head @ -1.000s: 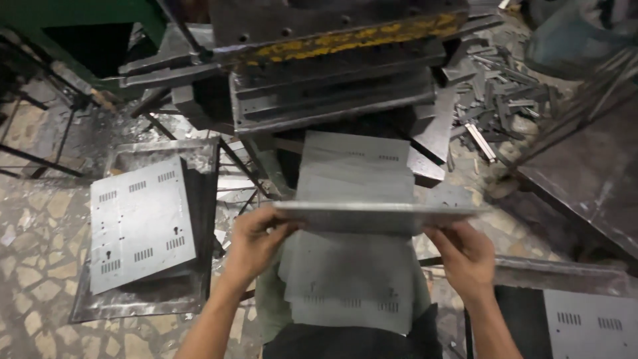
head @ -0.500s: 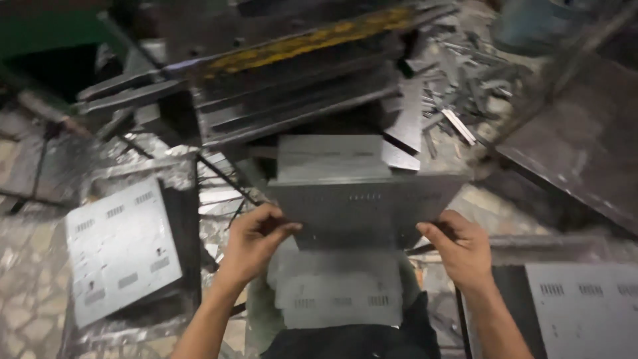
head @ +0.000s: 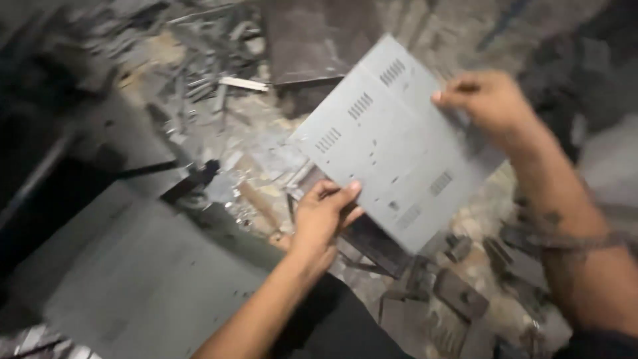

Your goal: Feeding flat metal components into a stamping press machine and stacking the processed parts.

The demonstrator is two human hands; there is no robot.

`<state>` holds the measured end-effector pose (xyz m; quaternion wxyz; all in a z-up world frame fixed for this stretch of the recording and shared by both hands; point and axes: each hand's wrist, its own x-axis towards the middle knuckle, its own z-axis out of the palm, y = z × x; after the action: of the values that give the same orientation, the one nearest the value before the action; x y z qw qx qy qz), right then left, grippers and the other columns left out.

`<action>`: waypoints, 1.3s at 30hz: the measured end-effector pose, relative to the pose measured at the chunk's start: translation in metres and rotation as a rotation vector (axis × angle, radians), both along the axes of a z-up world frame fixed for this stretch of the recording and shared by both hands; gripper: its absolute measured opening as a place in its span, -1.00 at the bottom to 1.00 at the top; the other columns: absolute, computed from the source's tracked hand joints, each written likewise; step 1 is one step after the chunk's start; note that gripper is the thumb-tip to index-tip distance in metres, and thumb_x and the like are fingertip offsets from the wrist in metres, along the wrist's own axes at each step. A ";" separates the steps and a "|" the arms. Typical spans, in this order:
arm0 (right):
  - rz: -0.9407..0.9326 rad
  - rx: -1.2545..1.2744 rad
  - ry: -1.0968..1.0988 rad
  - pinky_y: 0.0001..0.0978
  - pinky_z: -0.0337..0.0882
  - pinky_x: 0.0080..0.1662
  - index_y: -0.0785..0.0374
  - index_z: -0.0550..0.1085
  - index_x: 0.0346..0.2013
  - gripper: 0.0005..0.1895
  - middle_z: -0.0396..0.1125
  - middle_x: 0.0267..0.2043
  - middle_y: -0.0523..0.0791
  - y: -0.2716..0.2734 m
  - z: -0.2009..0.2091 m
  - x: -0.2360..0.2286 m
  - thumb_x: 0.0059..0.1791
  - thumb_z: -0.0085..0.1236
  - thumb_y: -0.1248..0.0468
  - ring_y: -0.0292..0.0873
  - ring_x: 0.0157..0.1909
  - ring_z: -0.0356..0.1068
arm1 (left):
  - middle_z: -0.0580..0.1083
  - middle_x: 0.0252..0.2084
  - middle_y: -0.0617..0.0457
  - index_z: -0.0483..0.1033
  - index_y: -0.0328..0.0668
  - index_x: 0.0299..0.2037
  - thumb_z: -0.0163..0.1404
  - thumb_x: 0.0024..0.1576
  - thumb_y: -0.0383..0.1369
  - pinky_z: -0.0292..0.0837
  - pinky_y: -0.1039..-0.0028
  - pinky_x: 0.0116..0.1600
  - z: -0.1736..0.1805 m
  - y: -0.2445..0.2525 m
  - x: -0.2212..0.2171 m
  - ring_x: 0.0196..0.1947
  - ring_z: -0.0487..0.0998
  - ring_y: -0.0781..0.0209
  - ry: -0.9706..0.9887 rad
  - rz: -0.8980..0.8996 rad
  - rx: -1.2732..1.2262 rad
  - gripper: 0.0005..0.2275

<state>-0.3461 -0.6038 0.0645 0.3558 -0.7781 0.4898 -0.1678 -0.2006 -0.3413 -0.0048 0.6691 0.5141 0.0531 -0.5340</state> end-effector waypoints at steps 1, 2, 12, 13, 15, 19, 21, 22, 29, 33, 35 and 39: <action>-0.043 0.000 0.004 -0.26 0.26 -0.21 0.19 0.60 -0.24 -0.81 0.42 -0.26 -0.10 -0.004 0.010 -0.014 0.01 0.38 0.16 -0.14 -0.23 0.22 | 0.32 -0.27 0.05 0.39 -0.30 -0.26 0.26 0.07 -0.46 0.68 0.34 -0.09 0.009 -0.008 -0.012 -0.26 0.48 0.15 0.004 -0.043 0.000 -0.76; 0.031 -0.076 -0.023 -0.28 0.32 -0.10 0.28 0.59 -0.17 -0.79 0.44 -0.21 -0.08 -0.012 0.020 -0.022 0.01 0.36 0.21 -0.14 -0.18 0.31 | 0.34 -0.34 0.06 0.38 -0.30 -0.31 0.21 0.11 -0.48 0.63 0.43 -0.13 0.019 -0.017 -0.022 -0.35 0.45 0.23 0.037 -0.059 -0.085 -0.80; 0.034 -0.083 0.509 0.01 0.36 0.19 0.15 0.62 0.02 -0.48 0.53 0.05 -0.06 -0.093 -0.157 -0.059 0.03 0.14 -0.17 0.12 0.18 0.45 | 0.61 -0.13 -0.23 0.47 -0.47 0.07 0.00 0.23 -0.40 0.66 0.42 -0.08 -0.066 -0.032 0.013 -0.24 0.68 0.13 -0.198 -0.201 0.237 -0.72; 0.039 -0.079 0.502 0.01 0.36 0.19 0.15 0.62 0.02 -0.48 0.53 0.05 -0.06 -0.095 -0.163 -0.057 0.03 0.14 -0.17 0.12 0.18 0.45 | 0.61 -0.13 -0.23 0.47 -0.47 0.07 0.00 0.23 -0.40 0.66 0.42 -0.08 -0.063 -0.033 0.010 -0.24 0.68 0.13 -0.204 -0.197 0.243 -0.72; -0.012 -0.057 0.407 -0.11 0.43 0.10 -0.02 0.66 -0.10 -0.66 0.55 -0.02 -0.17 -0.098 -0.177 -0.052 0.01 0.18 -0.11 0.04 0.10 0.50 | 0.60 -0.15 -0.20 0.47 -0.49 0.04 -0.03 0.25 -0.48 0.66 0.47 -0.16 -0.059 -0.036 0.003 -0.25 0.66 0.14 -0.149 -0.222 0.231 -0.77; -0.037 -0.057 0.352 -0.14 0.44 0.06 -0.07 0.67 -0.15 -0.73 0.56 -0.09 -0.19 -0.106 -0.197 -0.024 -0.02 0.23 -0.05 0.04 0.05 0.52 | 0.54 -0.20 -0.02 0.49 -0.40 0.05 0.05 0.20 -0.38 0.59 0.55 -0.12 -0.062 -0.048 -0.041 -0.24 0.54 0.34 -0.097 -0.251 0.271 -0.72; -0.037 -0.142 0.459 -0.15 0.47 0.01 -0.08 0.69 -0.23 -0.75 0.57 -0.17 -0.17 -0.101 -0.192 -0.015 -0.06 0.25 -0.06 0.05 -0.01 0.54 | 0.50 -0.32 0.08 0.52 -0.28 -0.04 0.10 0.18 -0.36 0.60 0.55 -0.28 -0.100 -0.056 -0.054 -0.34 0.56 0.34 -0.065 -0.253 0.273 -0.78; -0.034 -0.141 0.460 -0.15 0.47 0.01 -0.08 0.69 -0.23 -0.75 0.57 -0.17 -0.17 -0.096 -0.192 -0.013 -0.06 0.25 -0.06 0.05 -0.01 0.54 | 0.50 -0.32 0.08 0.52 -0.28 -0.04 0.10 0.18 -0.36 0.60 0.55 -0.28 -0.096 -0.057 -0.052 -0.34 0.56 0.34 -0.064 -0.250 0.274 -0.78; -0.077 -0.215 0.458 0.00 0.49 0.04 -0.12 0.63 -0.05 -0.65 0.55 -0.12 -0.10 -0.065 -0.192 -0.013 -0.02 0.16 -0.13 0.11 0.01 0.52 | 0.37 0.10 -0.26 0.45 -0.40 0.15 0.16 0.15 -0.30 0.44 0.24 0.19 -0.058 -0.054 -0.037 0.16 0.46 -0.06 -0.038 -0.303 0.314 -0.58; -0.238 -0.333 0.216 -0.03 0.38 0.18 0.22 0.53 0.19 -0.52 0.48 0.08 0.06 -0.020 -0.171 -0.060 0.07 0.19 0.03 0.11 0.15 0.44 | 0.40 0.28 -0.28 0.36 -0.16 0.33 0.16 0.08 0.02 0.33 -0.05 0.32 -0.083 -0.045 -0.012 0.34 0.37 -0.27 -0.587 -0.529 0.426 -0.34; -0.346 -0.325 0.141 0.04 0.37 0.19 0.34 0.50 0.19 -0.49 0.42 0.12 0.15 0.018 -0.160 -0.084 0.05 0.21 0.08 0.20 0.18 0.40 | 0.36 0.23 -0.48 0.34 -0.42 0.29 0.09 0.15 -0.19 0.25 -0.13 0.32 -0.084 -0.046 0.008 0.30 0.32 -0.47 -0.909 -0.416 0.313 -0.44; -0.598 0.083 0.112 0.02 0.37 0.21 0.17 0.42 0.31 -0.30 0.39 0.19 0.05 0.064 -0.219 -0.149 0.00 0.25 -0.15 0.12 0.22 0.39 | 0.33 0.22 -0.66 0.36 -0.72 0.21 -0.14 0.26 -0.46 0.22 -0.17 0.30 -0.056 -0.065 0.046 0.24 0.32 -0.65 -1.320 -0.485 0.183 -0.60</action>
<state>-0.4954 -0.5398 -0.1545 0.2945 -0.5922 0.7223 -0.2019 -0.1546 -0.4065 -0.0607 0.3778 0.7819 -0.4348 -0.2385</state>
